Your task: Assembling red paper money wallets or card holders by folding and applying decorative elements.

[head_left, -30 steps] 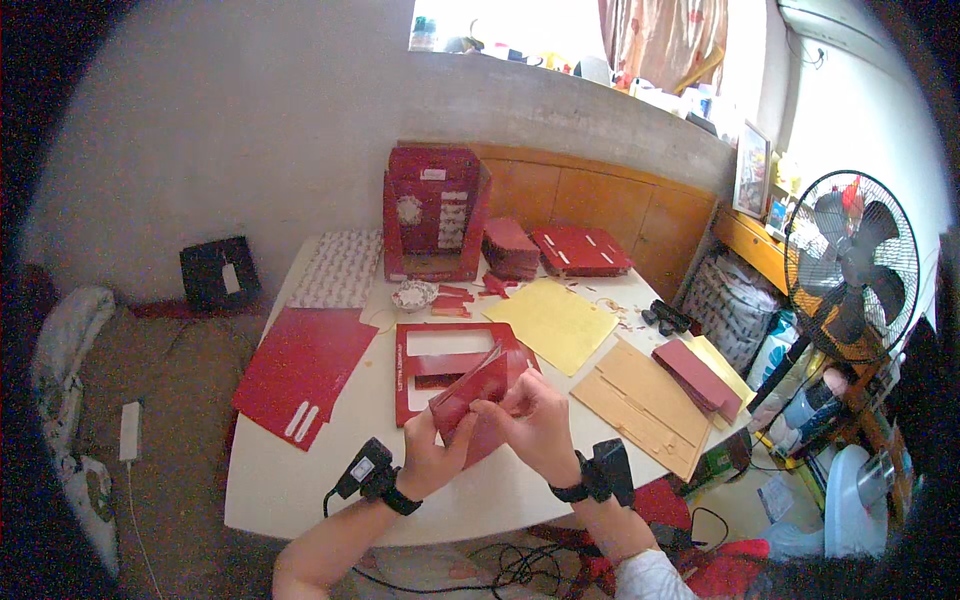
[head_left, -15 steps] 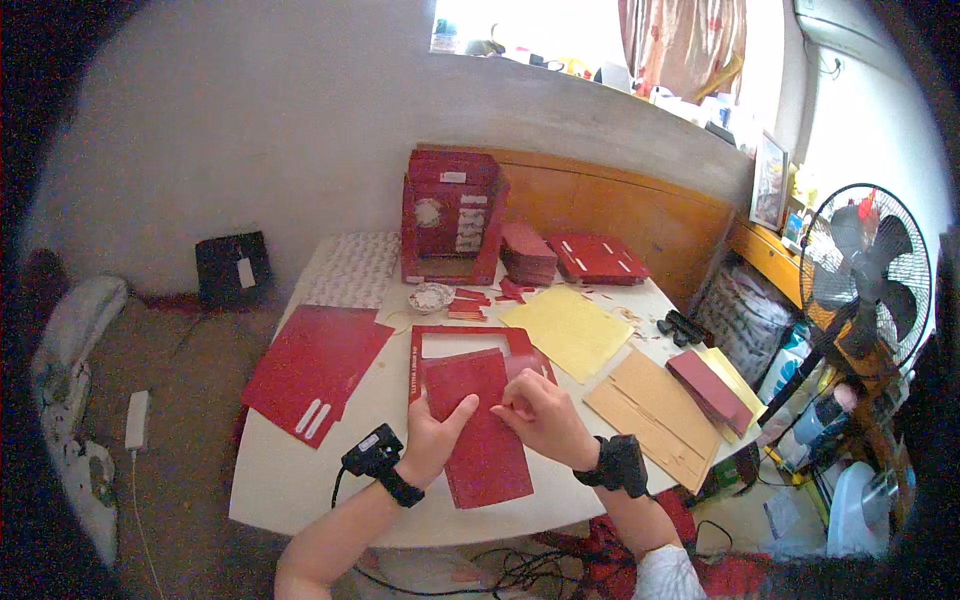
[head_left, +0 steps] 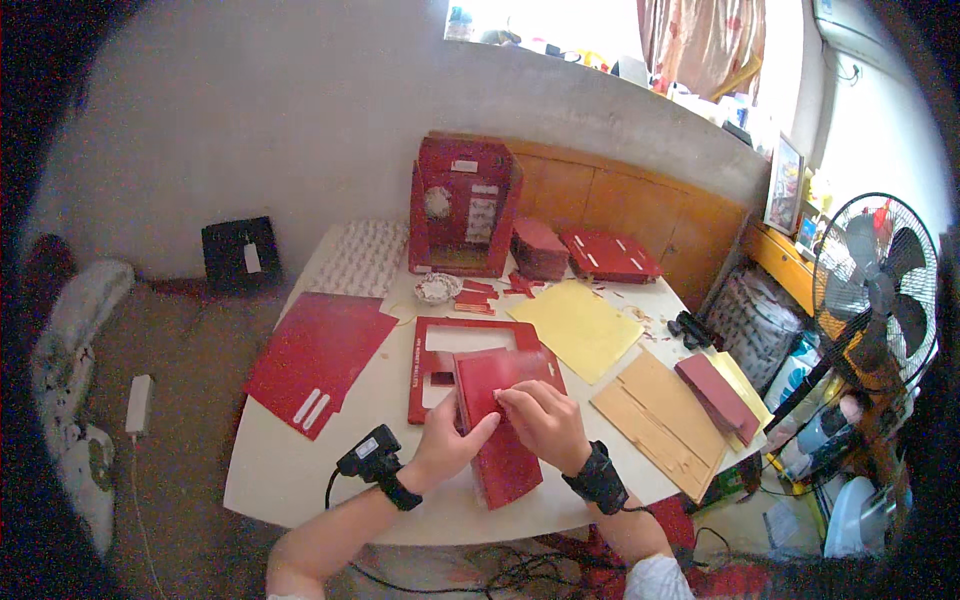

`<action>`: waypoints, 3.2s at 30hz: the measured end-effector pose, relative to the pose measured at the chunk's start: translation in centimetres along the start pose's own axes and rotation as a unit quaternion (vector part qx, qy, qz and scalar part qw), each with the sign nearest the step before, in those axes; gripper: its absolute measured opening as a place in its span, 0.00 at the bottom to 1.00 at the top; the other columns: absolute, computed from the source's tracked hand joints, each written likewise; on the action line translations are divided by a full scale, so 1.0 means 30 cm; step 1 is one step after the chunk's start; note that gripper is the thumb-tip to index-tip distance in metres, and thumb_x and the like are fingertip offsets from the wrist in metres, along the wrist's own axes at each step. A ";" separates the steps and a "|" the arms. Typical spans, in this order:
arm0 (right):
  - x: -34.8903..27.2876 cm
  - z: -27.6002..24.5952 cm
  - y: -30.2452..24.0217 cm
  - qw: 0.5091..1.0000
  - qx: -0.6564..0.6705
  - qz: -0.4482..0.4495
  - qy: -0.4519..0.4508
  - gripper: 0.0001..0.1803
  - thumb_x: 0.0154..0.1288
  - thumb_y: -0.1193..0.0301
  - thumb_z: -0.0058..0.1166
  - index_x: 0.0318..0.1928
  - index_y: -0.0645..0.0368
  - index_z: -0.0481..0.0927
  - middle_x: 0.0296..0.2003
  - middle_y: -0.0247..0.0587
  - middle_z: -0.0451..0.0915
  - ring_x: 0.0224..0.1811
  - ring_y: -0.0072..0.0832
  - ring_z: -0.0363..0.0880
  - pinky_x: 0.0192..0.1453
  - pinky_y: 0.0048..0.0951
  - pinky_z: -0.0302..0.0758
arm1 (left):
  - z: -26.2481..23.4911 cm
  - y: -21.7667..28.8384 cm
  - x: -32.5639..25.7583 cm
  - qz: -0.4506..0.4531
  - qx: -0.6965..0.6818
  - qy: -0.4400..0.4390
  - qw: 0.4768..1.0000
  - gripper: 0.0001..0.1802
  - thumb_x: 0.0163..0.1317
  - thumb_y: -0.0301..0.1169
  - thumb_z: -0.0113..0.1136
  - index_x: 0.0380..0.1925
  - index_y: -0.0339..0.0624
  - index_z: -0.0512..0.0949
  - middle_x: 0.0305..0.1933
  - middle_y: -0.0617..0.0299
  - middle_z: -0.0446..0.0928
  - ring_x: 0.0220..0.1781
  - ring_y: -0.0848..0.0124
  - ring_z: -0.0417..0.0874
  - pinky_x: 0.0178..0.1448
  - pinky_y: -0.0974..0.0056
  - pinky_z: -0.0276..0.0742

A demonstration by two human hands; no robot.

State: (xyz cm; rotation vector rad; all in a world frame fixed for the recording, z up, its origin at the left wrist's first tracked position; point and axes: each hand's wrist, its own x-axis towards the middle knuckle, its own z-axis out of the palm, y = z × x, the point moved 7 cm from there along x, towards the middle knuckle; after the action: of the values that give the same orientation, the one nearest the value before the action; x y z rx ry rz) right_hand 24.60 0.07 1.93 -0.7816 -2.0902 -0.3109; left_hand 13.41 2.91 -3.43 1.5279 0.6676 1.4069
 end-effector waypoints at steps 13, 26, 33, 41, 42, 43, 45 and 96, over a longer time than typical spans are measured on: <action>-0.002 0.000 -0.027 0.999 -0.036 -0.026 -0.021 0.14 0.47 0.76 0.50 0.38 0.63 0.72 0.29 0.41 0.74 0.28 0.33 0.76 0.27 0.29 0.74 | 0.002 0.053 -0.015 0.042 0.128 0.021 0.991 0.17 0.51 0.27 0.55 0.42 0.33 0.68 0.34 0.51 0.77 0.35 0.69 0.79 0.38 0.67 0.74; 0.004 -0.009 -0.020 1.000 -0.007 -0.004 0.007 0.09 0.50 0.75 0.52 0.34 0.60 0.73 0.27 0.38 0.74 0.27 0.32 0.75 0.27 0.28 0.74 | -0.005 0.061 -0.014 0.051 0.149 0.035 0.987 0.17 0.51 0.27 0.54 0.42 0.34 0.68 0.32 0.52 0.77 0.33 0.69 0.80 0.35 0.68 0.74; 0.002 -0.002 -0.029 0.998 -0.061 -0.009 0.001 0.09 0.46 0.78 0.54 0.33 0.60 0.74 0.26 0.38 0.75 0.26 0.30 0.76 0.26 0.27 0.73 | -0.003 0.052 -0.013 0.046 0.141 0.029 0.989 0.17 0.51 0.27 0.54 0.42 0.34 0.69 0.31 0.54 0.77 0.30 0.74 0.79 0.33 0.70 0.73; 0.009 0.005 -0.029 0.998 -0.064 -0.020 0.000 0.09 0.45 0.76 0.55 0.31 0.59 0.73 0.25 0.36 0.73 0.24 0.29 0.75 0.24 0.26 0.72 | -0.007 0.045 -0.014 0.029 0.156 0.031 0.987 0.16 0.51 0.26 0.54 0.41 0.34 0.69 0.33 0.57 0.77 0.32 0.76 0.77 0.35 0.70 0.73; 0.009 0.000 -0.019 0.998 -0.054 -0.010 -0.003 0.08 0.45 0.76 0.55 0.30 0.59 0.73 0.25 0.37 0.73 0.24 0.29 0.75 0.24 0.26 0.72 | -0.004 0.047 -0.012 0.043 0.146 0.037 0.988 0.16 0.51 0.26 0.53 0.41 0.33 0.69 0.33 0.57 0.77 0.33 0.75 0.77 0.36 0.70 0.73; 0.004 -0.004 -0.003 0.998 -0.059 -0.008 -0.002 0.08 0.45 0.76 0.55 0.30 0.59 0.73 0.25 0.37 0.73 0.24 0.29 0.75 0.24 0.26 0.72 | 0.001 0.045 -0.010 0.045 0.144 0.032 0.988 0.16 0.51 0.26 0.53 0.41 0.33 0.69 0.33 0.57 0.77 0.33 0.75 0.77 0.36 0.70 0.73; -0.014 -0.003 0.099 0.994 0.033 0.100 0.004 0.07 0.47 0.76 0.55 0.29 0.60 0.72 0.24 0.38 0.73 0.23 0.26 0.75 0.24 0.24 0.72 | 0.006 0.025 -0.004 0.025 0.113 0.017 0.993 0.16 0.51 0.26 0.53 0.41 0.33 0.69 0.33 0.57 0.77 0.33 0.75 0.77 0.37 0.69 0.73; -0.264 -0.218 1.121 0.901 -0.095 0.423 0.023 0.11 0.49 0.66 0.54 0.29 0.62 0.78 0.24 0.41 0.79 0.26 0.27 0.78 0.32 0.24 0.73 | -0.068 -0.113 0.015 -0.125 -0.070 0.070 0.987 0.11 0.53 0.26 0.51 0.37 0.33 0.72 0.35 0.60 0.75 0.34 0.75 0.75 0.38 0.70 0.72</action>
State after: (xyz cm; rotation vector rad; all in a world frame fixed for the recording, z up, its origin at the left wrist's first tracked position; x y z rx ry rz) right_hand 53.48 19.64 -2.51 -1.6840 -1.4975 -0.0429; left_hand 12.19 5.27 -6.40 1.1995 0.7979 1.3471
